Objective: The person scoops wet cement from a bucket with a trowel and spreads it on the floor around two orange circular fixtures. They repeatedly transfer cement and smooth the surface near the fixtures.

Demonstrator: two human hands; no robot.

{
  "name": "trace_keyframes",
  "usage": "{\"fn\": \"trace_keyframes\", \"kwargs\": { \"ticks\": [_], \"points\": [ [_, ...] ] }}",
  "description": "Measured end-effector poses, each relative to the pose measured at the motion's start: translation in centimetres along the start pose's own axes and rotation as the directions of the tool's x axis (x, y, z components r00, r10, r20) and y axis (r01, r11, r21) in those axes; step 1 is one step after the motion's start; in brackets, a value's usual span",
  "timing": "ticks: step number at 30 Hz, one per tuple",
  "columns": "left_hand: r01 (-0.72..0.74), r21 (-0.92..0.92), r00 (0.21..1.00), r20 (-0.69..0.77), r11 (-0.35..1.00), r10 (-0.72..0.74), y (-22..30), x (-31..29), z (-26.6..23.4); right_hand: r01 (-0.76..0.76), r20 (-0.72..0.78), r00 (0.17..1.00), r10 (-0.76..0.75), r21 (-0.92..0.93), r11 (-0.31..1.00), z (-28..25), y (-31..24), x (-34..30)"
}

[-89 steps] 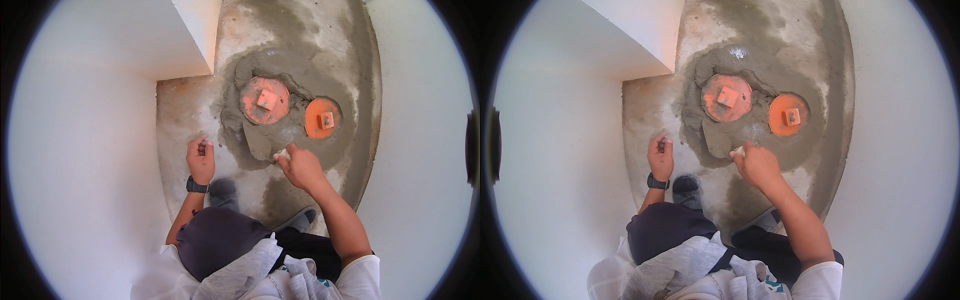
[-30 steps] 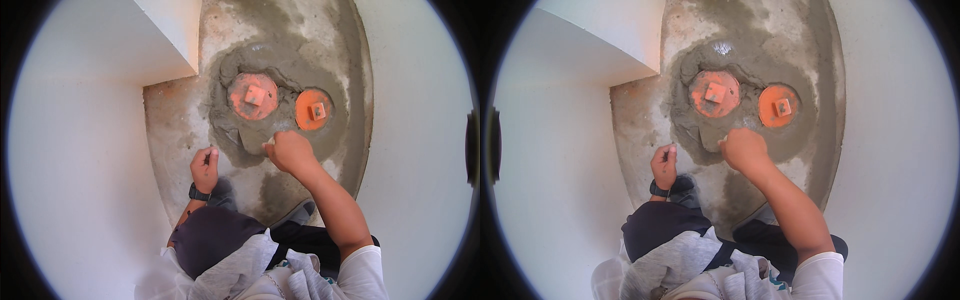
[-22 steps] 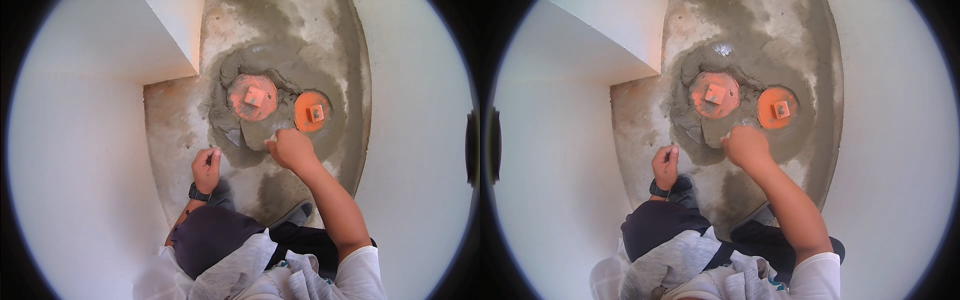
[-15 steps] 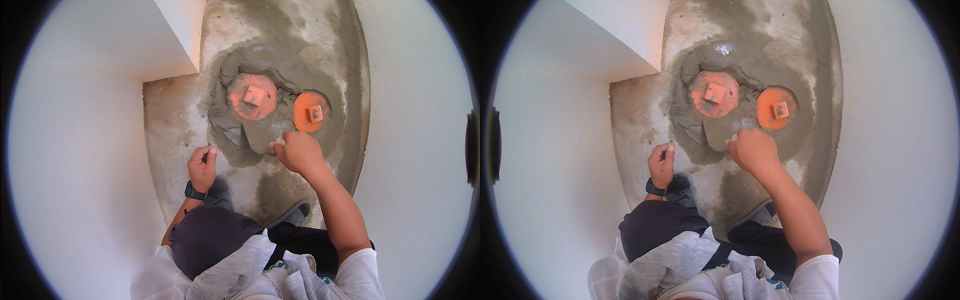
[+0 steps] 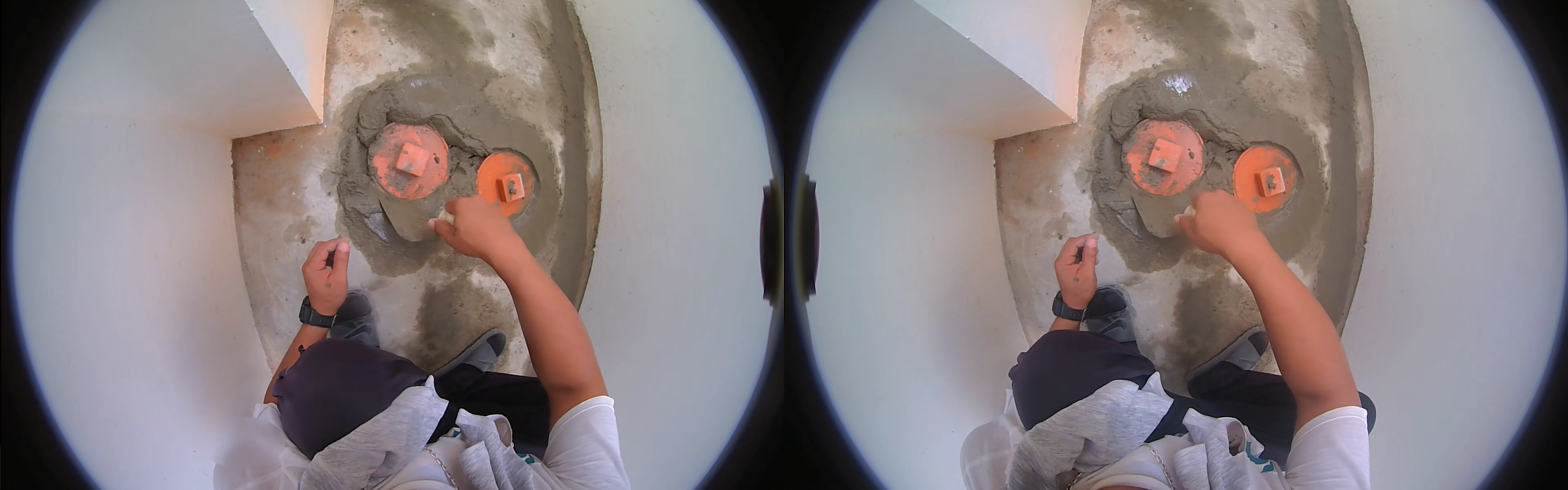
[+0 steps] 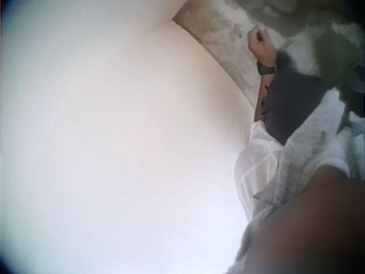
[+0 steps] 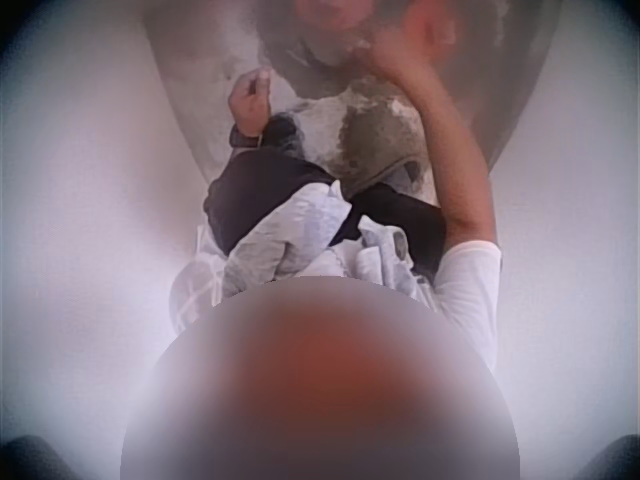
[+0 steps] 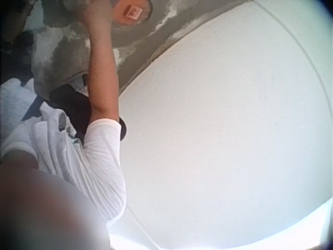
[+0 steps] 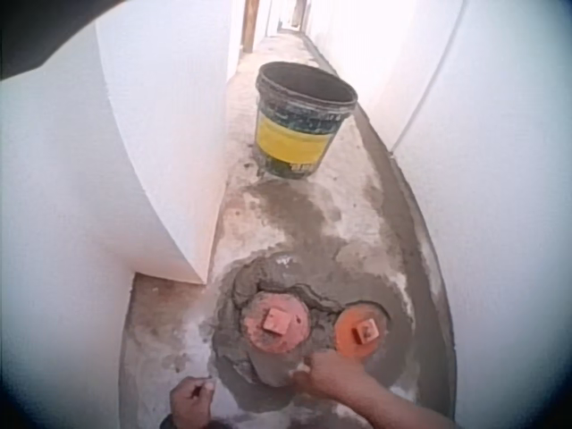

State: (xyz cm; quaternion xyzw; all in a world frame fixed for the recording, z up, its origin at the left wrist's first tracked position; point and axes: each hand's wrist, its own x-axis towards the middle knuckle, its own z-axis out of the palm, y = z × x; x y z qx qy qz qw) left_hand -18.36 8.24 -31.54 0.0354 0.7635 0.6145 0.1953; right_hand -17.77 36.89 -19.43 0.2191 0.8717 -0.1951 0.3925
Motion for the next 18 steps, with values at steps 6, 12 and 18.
{"fn": "trace_keyframes", "kwargs": {
  "ticks": [6,12,18],
  "points": [
    [0.012,-0.001,1.000,0.016,1.000,-0.011,0.0,0.1,0.3,-0.010,0.031,0.999,0.011,-0.044,0.999,-0.8,1.3,-1.2],
    [0.017,0.018,1.000,0.017,1.000,-0.017,0.3,0.2,0.4,-0.057,0.032,0.998,0.061,-0.107,0.993,-2.6,2.1,-3.0],
    [0.024,0.010,1.000,0.014,1.000,-0.024,0.5,0.3,0.3,-0.069,-0.094,0.994,0.053,-0.177,0.982,-4.1,3.2,-4.0]
  ]
}}
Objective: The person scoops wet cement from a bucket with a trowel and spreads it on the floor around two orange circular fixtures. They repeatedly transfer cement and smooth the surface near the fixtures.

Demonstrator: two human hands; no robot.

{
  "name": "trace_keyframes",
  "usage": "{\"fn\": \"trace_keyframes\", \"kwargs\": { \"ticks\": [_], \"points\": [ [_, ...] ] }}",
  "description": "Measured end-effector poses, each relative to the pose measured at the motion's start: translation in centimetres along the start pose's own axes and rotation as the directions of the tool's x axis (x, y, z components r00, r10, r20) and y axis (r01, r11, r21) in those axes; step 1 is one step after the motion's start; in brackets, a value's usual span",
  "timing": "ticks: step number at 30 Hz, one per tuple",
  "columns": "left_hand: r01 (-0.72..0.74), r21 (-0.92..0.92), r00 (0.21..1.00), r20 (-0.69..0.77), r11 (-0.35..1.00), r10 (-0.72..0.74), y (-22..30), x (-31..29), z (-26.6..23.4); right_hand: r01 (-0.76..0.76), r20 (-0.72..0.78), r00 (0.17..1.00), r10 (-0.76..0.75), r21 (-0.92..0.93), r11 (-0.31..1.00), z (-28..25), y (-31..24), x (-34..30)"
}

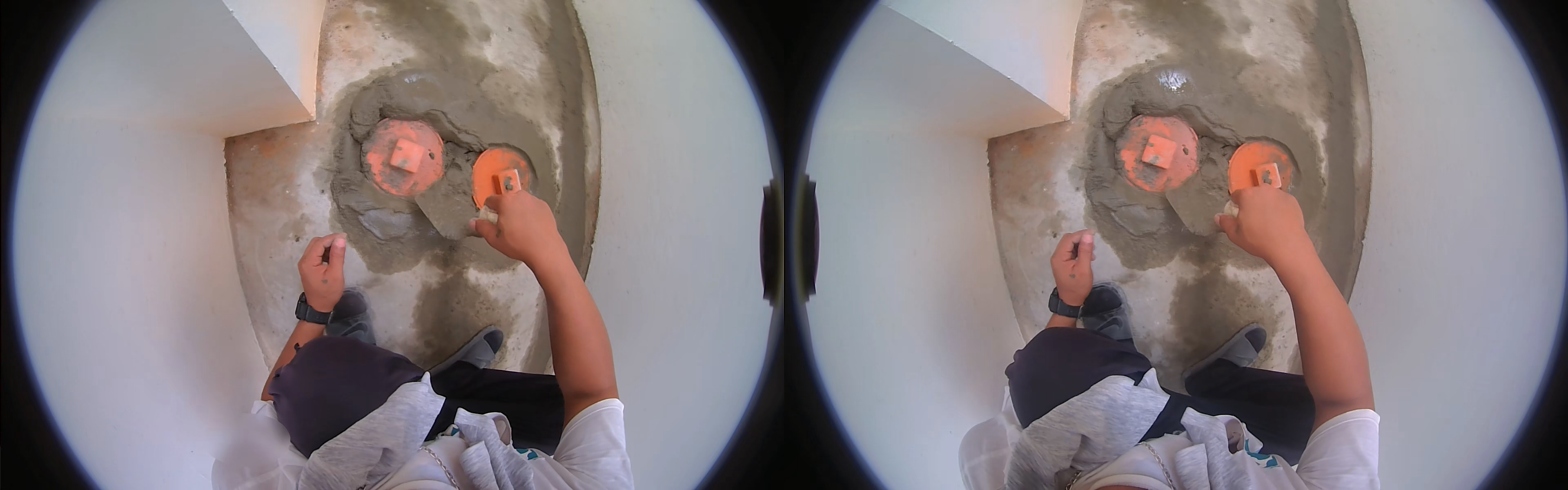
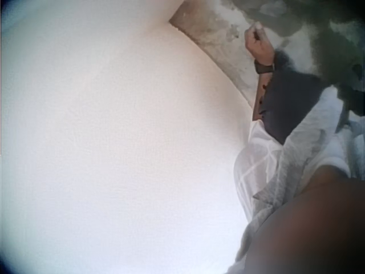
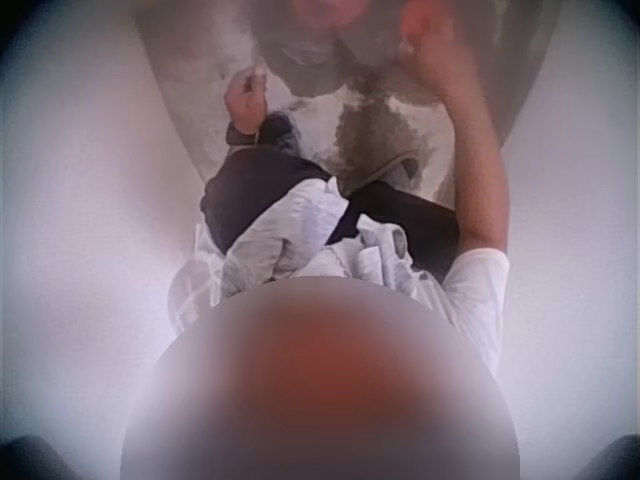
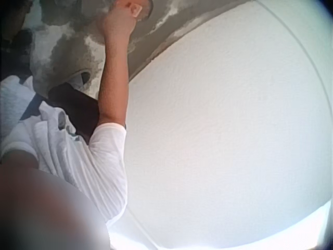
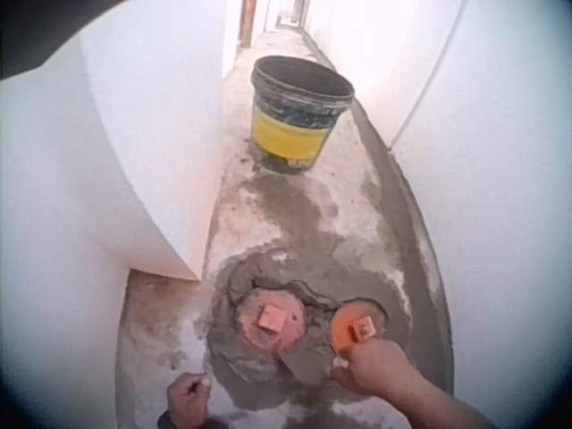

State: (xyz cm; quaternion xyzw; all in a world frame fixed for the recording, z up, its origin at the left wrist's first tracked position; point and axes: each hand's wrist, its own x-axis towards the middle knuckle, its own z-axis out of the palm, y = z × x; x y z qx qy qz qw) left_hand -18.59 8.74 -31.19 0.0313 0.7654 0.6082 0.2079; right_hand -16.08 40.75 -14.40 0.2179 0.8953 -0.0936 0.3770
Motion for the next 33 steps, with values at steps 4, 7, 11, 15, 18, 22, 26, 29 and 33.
{"fn": "trace_keyframes", "kwargs": {
  "ticks": [4,7,11,15,18,22,26,29,33],
  "points": [
    [0.008,-0.007,1.000,-0.018,1.000,-0.008,0.1,0.3,0.0,0.052,0.025,0.998,-0.052,-0.017,0.998,1.0,0.4,1.9],
    [-0.012,-0.009,0.999,-0.045,1.000,0.012,-0.1,0.4,-0.1,0.044,0.055,0.998,-0.044,0.013,0.999,1.7,1.0,2.1],
    [-0.012,-0.002,0.995,-0.095,1.000,0.011,-0.4,0.3,-1.1,0.047,0.010,0.999,-0.048,0.064,0.997,3.1,1.9,-0.8],
    [-0.047,-0.055,0.988,-0.152,0.997,0.038,-0.4,1.3,-2.2,0.085,-0.090,0.995,-0.050,0.435,0.896,8.6,0.2,-4.6],
    [-0.091,-0.017,0.976,-0.200,0.996,0.085,0.3,2.4,-2.9,-0.202,0.347,0.922,-0.171,0.810,0.551,13.5,-2.7,-4.7],
    [-0.079,-0.048,0.971,-0.228,0.996,0.066,2.1,3.0,-3.8,-0.150,0.192,0.980,-0.052,0.886,0.439,17.5,-8.3,-4.7],
    [-0.071,-0.035,0.970,-0.234,0.997,0.061,3.6,2.7,-4.2,0.047,-0.008,0.997,-0.072,0.832,0.552,18.0,-12.3,-3.9],
    [-0.070,-0.052,0.968,-0.244,0.996,0.056,3.8,2.3,-4.5,0.110,-0.018,0.987,-0.160,0.801,0.588,17.8,-13.7,-2.9],
    [-0.050,-0.061,0.961,-0.276,0.997,0.031,3.3,2.1,-4.8,0.127,-0.069,0.991,-0.117,0.769,0.626,17.7,-13.4,-2.4]
  ]
}}
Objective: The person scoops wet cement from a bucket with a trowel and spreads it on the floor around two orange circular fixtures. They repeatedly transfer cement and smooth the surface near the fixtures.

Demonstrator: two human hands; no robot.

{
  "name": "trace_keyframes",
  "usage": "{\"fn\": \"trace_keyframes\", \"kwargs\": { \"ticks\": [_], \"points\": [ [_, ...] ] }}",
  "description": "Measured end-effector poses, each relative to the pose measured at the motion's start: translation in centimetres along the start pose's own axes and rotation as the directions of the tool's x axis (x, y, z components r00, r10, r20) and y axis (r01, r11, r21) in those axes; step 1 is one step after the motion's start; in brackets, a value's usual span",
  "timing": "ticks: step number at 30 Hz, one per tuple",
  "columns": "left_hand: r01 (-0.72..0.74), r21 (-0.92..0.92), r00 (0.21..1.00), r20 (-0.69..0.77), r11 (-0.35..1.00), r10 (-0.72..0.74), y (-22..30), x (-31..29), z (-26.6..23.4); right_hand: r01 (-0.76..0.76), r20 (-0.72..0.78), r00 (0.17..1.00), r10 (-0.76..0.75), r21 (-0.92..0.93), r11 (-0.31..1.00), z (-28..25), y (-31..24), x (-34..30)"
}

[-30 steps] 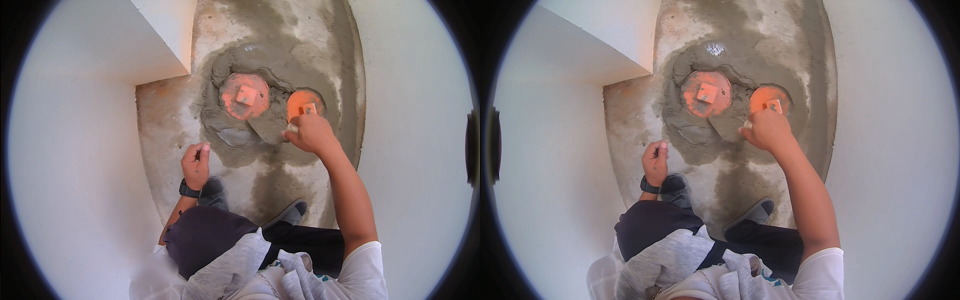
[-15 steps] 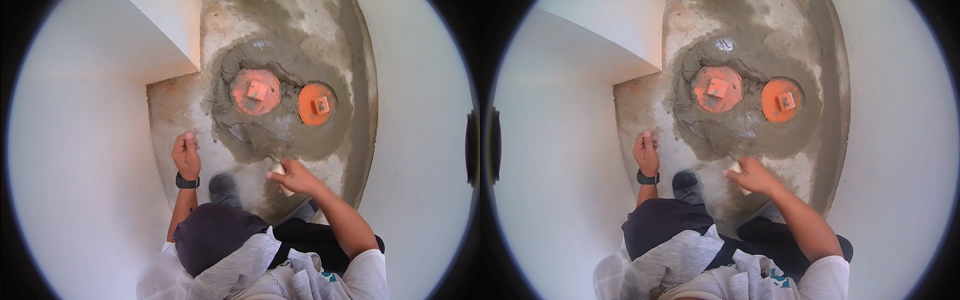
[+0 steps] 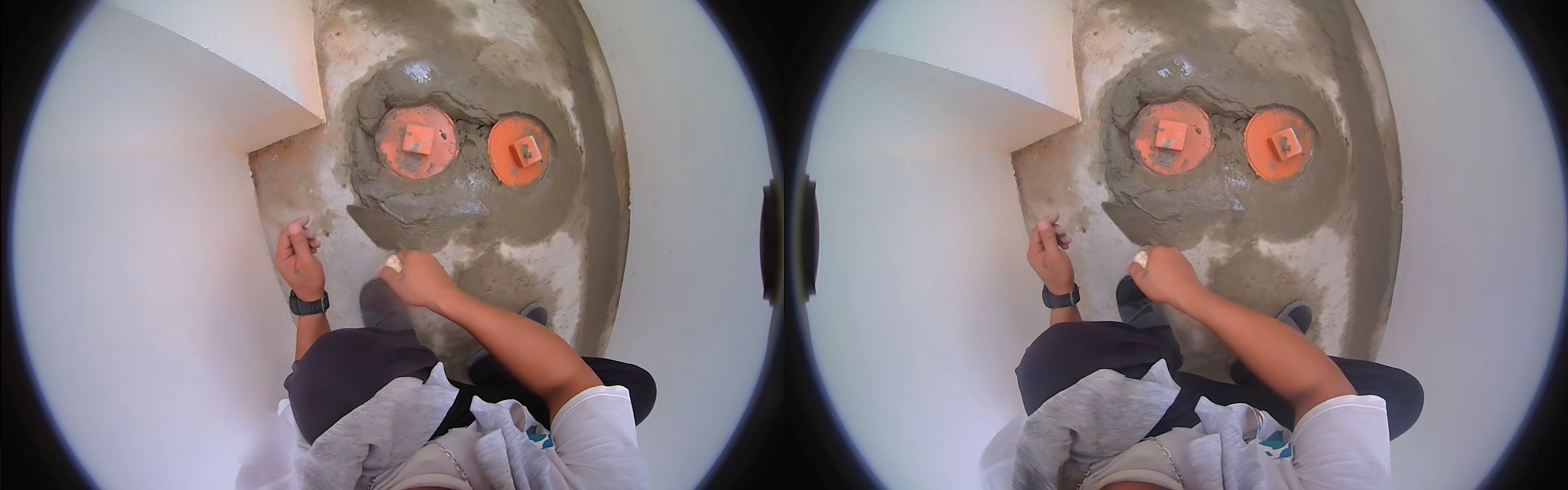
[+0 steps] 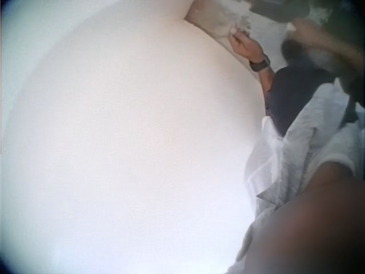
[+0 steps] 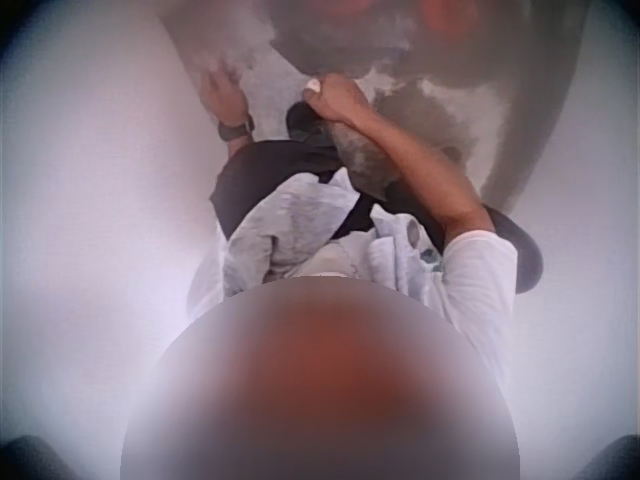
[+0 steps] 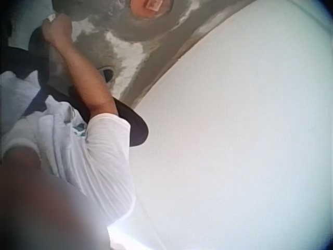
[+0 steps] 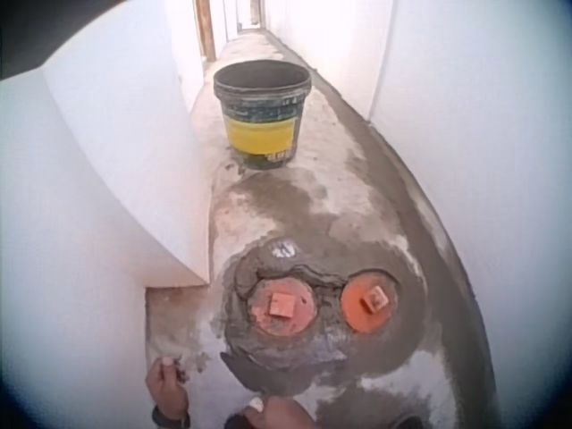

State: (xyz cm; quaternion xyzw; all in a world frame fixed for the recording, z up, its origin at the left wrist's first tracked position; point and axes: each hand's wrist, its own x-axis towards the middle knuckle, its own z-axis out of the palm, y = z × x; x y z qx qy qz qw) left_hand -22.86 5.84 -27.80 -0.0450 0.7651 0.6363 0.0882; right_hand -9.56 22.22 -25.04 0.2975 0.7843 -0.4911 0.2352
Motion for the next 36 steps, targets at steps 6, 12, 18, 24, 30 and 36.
{"fn": "trace_keyframes", "kwargs": {
  "ticks": [6,12,18,24,30,36],
  "points": [
    [-0.030,0.001,0.999,0.025,1.000,0.030,-0.6,0.0,0.2,0.079,0.137,0.988,-0.068,-0.071,0.994,-4.4,0.8,-1.9],
    [-0.008,-0.036,1.000,0.001,0.999,0.008,-1.4,-0.2,-0.5,0.298,0.137,0.948,-0.288,-0.702,0.647,-10.1,2.6,-0.2],
    [-0.070,-0.005,0.997,-0.035,0.998,0.069,-2.7,2.6,-0.7,0.427,0.142,0.842,-0.520,-0.766,0.481,-6.2,2.4,2.2],
    [-0.052,-0.022,0.997,-0.060,0.998,0.051,-3.5,2.8,-1.1,0.304,-0.069,0.834,-0.548,-0.771,0.560,-1.9,2.1,4.2],
    [-0.088,-0.064,0.994,-0.078,0.994,0.083,-3.8,3.1,-0.9,0.314,-0.154,0.770,-0.619,-0.753,0.578,-2.0,0.5,7.6],
    [-0.063,-0.072,0.995,-0.080,0.995,0.057,-3.9,2.9,-0.7,0.261,-0.220,0.813,-0.539,-0.689,0.676,-2.3,-2.3,10.7]
  ]
}}
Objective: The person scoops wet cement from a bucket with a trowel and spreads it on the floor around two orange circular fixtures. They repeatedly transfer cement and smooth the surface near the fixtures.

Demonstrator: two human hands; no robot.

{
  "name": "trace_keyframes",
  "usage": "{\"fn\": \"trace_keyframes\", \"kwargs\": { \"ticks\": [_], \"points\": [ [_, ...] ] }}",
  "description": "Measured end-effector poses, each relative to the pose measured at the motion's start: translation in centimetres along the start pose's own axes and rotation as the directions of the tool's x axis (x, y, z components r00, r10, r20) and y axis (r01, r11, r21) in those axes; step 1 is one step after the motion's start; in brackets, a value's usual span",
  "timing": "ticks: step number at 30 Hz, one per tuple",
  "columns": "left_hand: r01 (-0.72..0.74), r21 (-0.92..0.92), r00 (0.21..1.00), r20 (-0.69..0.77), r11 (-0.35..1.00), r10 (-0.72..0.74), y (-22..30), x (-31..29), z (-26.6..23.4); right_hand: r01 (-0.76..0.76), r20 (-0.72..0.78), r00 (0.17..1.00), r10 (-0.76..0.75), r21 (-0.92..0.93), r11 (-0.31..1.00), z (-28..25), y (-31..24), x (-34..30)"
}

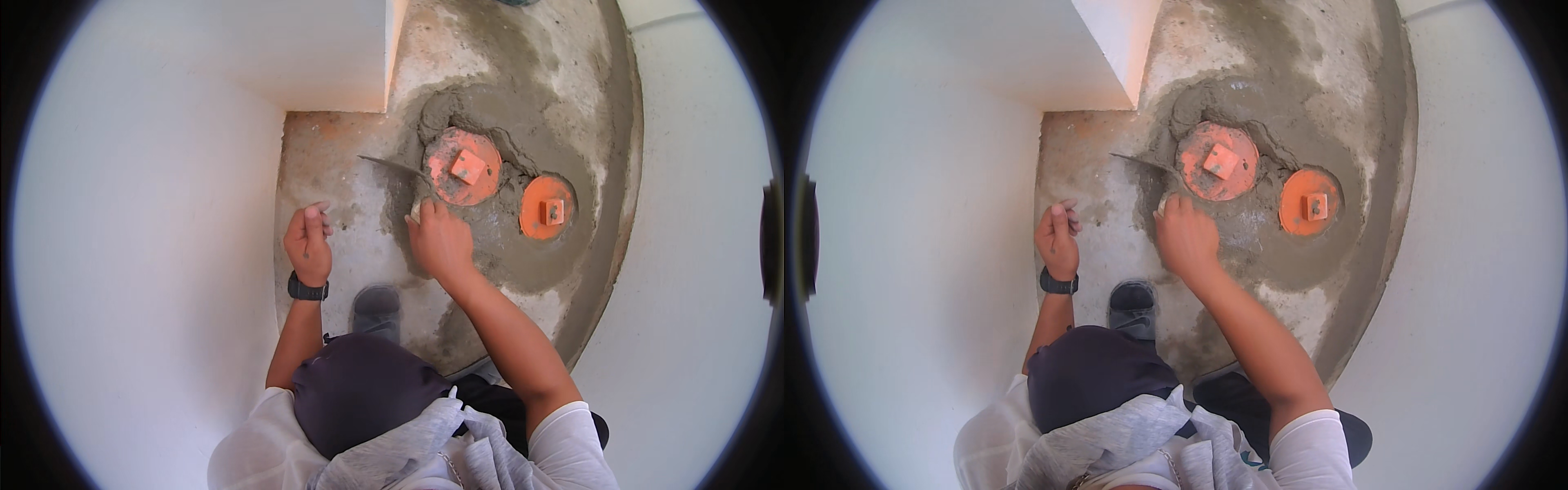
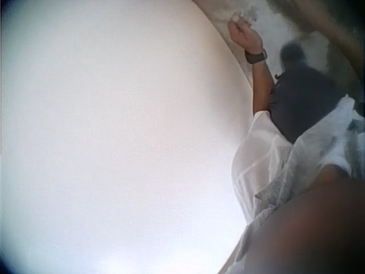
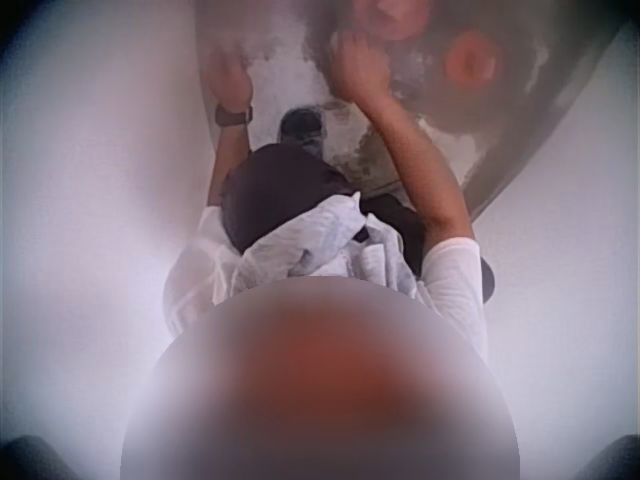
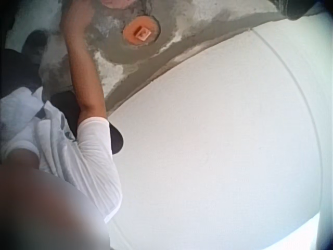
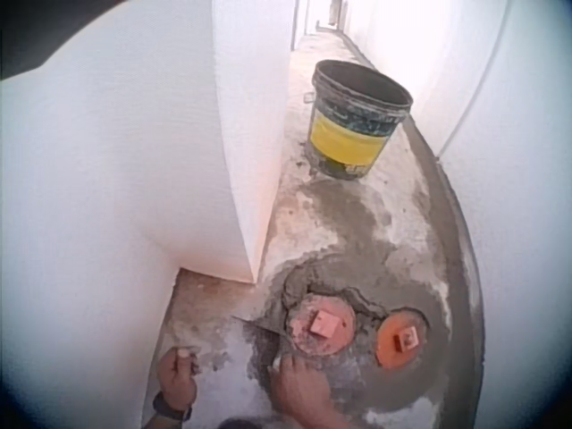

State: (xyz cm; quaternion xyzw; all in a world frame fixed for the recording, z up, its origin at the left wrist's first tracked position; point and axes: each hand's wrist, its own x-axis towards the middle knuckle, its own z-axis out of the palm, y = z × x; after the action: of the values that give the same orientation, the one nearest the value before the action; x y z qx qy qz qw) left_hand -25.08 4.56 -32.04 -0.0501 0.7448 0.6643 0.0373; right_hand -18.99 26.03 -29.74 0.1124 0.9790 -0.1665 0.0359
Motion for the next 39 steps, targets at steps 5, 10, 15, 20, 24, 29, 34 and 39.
{"fn": "trace_keyframes", "kwargs": {
  "ticks": [5,10,15,20,24,29,34,39],
  "points": [
    [-0.005,-0.017,1.000,0.013,1.000,0.005,-0.7,-0.5,0.2,-0.071,0.020,0.997,0.070,0.069,0.995,-0.9,-0.7,-0.3],
    [-0.012,-0.017,1.000,0.017,1.000,0.013,-0.7,-0.5,0.7,-0.059,0.096,0.994,0.055,0.038,0.998,-1.0,-1.9,-1.5],
    [0.011,0.023,1.000,0.028,1.000,-0.012,-0.2,-0.5,0.7,-0.121,0.040,0.992,0.116,0.131,0.984,-1.3,-1.0,2.0],
    [0.045,0.019,0.997,0.055,0.999,-0.046,-0.5,-0.9,1.1,-0.277,0.172,0.959,0.223,0.430,0.859,-3.5,0.3,3.7],
    [0.064,-0.001,0.990,0.126,0.998,-0.063,-0.8,-1.3,1.5,-0.315,0.209,0.945,0.251,0.382,0.869,-4.2,-0.1,3.9],
    [0.061,0.070,0.989,0.133,0.996,-0.069,-0.5,-1.4,1.5,-0.315,0.180,0.948,0.264,0.393,0.864,-3.7,-0.8,3.7],
    [0.013,0.027,0.994,0.105,1.000,-0.015,0.1,-0.8,1.6,-0.301,0.191,0.950,0.248,0.339,0.892,-4.8,-0.3,2.9],
    [-0.024,-0.030,0.998,0.057,0.999,0.026,0.0,-0.7,1.5,-0.238,-0.151,0.955,0.256,0.126,0.963,-7.6,4.8,6.4]
  ]
}}
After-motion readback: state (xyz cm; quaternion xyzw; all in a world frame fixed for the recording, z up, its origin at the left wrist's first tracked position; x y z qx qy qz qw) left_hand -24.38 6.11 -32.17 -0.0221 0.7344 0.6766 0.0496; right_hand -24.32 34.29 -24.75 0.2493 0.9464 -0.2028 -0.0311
